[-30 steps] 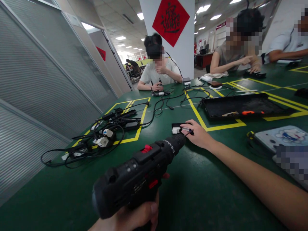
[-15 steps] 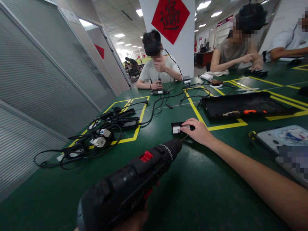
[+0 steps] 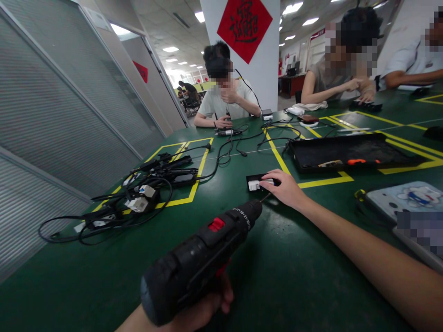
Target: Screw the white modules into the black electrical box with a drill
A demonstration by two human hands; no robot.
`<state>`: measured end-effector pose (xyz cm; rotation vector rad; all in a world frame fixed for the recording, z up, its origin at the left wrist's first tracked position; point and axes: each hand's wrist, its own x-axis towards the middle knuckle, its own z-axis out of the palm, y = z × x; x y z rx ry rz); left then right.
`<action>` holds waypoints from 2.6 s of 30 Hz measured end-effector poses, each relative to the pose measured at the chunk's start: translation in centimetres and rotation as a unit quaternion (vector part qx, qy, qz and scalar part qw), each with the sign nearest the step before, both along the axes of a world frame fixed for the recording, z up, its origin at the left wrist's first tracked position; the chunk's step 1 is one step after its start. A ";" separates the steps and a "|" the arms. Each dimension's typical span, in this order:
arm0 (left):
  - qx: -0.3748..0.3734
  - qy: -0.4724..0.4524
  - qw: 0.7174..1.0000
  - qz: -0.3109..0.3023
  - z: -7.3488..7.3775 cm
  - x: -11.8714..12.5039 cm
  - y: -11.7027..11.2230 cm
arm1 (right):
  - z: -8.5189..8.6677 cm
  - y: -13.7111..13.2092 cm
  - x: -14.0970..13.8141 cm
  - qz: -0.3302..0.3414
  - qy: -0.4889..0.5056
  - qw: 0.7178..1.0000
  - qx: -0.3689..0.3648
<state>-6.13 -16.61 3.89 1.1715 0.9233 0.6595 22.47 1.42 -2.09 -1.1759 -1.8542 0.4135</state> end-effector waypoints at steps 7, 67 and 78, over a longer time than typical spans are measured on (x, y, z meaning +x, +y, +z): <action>-0.031 -0.026 0.999 0.008 3.7 1.4 -0.3 | -0.2 0.3 0.2 0.001 0.015 1.000 0.006; -0.041 0.093 0.990 0.100 4.4 4.6 0.1 | 0.0 -0.1 0.1 0.001 0.011 1.000 -0.004; -0.043 0.094 0.991 0.091 4.1 4.4 0.3 | 0.0 -0.2 0.1 0.001 0.012 1.000 -0.008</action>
